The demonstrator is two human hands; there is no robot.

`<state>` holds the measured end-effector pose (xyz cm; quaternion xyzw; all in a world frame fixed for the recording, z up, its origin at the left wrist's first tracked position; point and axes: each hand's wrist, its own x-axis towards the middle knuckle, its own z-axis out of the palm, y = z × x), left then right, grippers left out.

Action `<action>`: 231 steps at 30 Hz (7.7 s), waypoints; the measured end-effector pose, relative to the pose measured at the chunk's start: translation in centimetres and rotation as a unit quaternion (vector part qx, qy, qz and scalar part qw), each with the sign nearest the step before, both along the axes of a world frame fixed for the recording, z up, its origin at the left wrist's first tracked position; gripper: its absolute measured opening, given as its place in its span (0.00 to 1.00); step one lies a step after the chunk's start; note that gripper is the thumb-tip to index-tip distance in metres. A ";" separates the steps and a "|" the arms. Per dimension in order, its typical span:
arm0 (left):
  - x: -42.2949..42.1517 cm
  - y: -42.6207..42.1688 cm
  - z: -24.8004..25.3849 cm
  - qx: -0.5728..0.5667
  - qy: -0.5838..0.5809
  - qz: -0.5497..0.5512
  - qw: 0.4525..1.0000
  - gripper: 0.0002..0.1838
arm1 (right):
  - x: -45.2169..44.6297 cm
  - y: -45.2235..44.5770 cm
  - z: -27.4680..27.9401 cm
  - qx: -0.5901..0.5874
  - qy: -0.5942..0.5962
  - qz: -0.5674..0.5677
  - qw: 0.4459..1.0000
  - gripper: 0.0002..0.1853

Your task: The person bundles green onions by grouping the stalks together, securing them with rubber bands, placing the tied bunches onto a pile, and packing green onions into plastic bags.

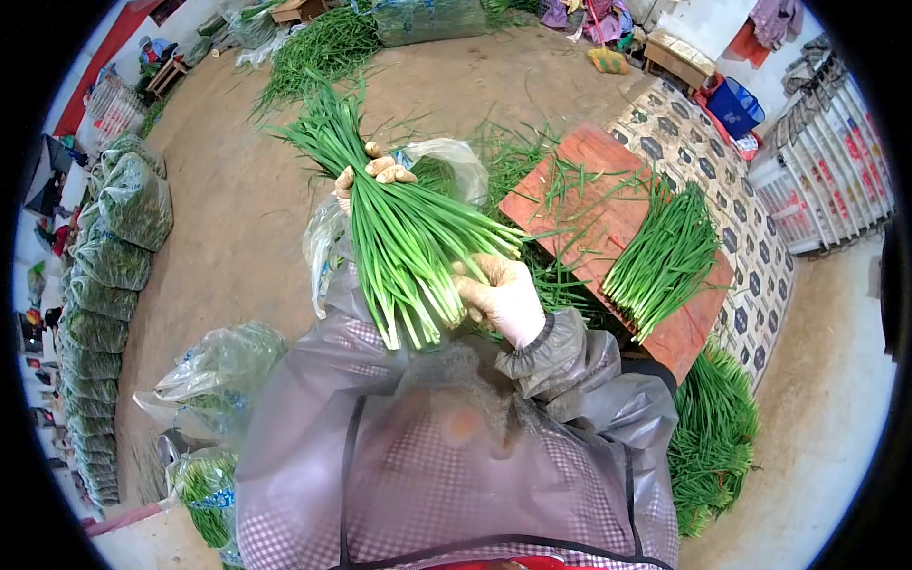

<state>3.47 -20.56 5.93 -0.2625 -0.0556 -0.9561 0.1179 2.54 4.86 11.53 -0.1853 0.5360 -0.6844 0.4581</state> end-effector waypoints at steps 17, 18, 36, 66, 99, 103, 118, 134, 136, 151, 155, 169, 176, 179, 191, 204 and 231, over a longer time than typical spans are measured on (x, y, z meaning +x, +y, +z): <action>1.8 -4.9 -0.4 0.021 -0.013 0.076 0.997 0.20 | -7.3 11.6 -11.6 0.449 0.482 0.350 0.666 0.22; 1.8 -5.1 -0.4 0.018 -0.017 0.084 0.996 0.20 | -7.1 11.4 -11.6 0.449 0.482 0.349 0.667 0.22; 0.5 -8.2 -5.4 -0.054 -0.077 0.105 0.990 0.19 | -3.1 4.8 -3.1 0.105 0.088 0.060 0.989 0.12; -7.5 18.4 11.5 -0.352 -0.360 -0.097 0.859 0.20 | -10.0 4.5 0.1 -0.242 -0.084 -0.125 0.959 0.27; -8.2 18.0 9.4 -0.913 -0.156 0.047 0.373 0.46 | -8.6 10.4 -6.1 -0.243 -0.319 -0.068 0.913 0.25; -9.5 16.7 7.8 -0.765 -0.264 0.156 0.567 0.27 | -8.6 10.1 -7.3 -0.254 -0.316 -0.062 0.912 0.20; -12.4 19.6 6.0 -0.674 -0.201 0.355 0.616 0.07 | -8.4 9.2 -7.4 -0.252 -0.320 -0.056 0.911 0.25; -15.7 15.8 6.0 -0.573 -0.349 0.165 0.723 0.20 | -8.6 8.8 -7.5 -0.221 -0.288 -0.025 0.931 0.33; -15.9 16.9 6.2 -0.586 -0.357 0.176 0.706 0.19 | -8.4 8.8 -7.7 -0.211 -0.293 -0.047 0.932 0.31; -16.4 15.8 5.1 -0.304 -0.398 -0.132 0.855 0.08 | -8.7 8.8 -8.8 -0.198 -0.265 -0.069 0.941 0.23; -16.2 16.0 5.4 -0.255 -0.442 -0.126 0.851 0.07 | -8.7 8.6 -8.0 -0.204 -0.252 -0.079 0.943 0.24; -16.9 6.4 6.7 -0.238 -0.393 0.216 0.861 0.10 | -8.4 9.6 -7.2 -0.211 -0.242 -0.040 0.946 0.31; -15.8 5.2 1.4 -0.498 -0.467 0.238 0.691 0.13 | -8.5 9.2 -7.6 -0.211 -0.252 -0.037 0.944 0.33; -16.2 6.3 1.0 -0.683 -0.425 0.244 0.541 0.20 | -8.6 9.2 -7.5 -0.203 -0.251 -0.037 0.946 0.33; -18.7 9.2 3.0 -0.588 -0.325 0.400 0.623 0.18 | -8.6 9.2 -6.9 -0.191 -0.239 -0.043 0.951 0.31; -18.8 6.1 4.0 -0.772 -0.337 0.298 0.450 0.30 | -8.9 9.5 -7.2 -0.207 -0.247 -0.046 0.946 0.30; -23.4 12.3 9.5 -0.620 -0.229 0.457 0.596 0.19 | -8.8 8.9 -7.1 -0.165 -0.199 -0.065 0.964 0.23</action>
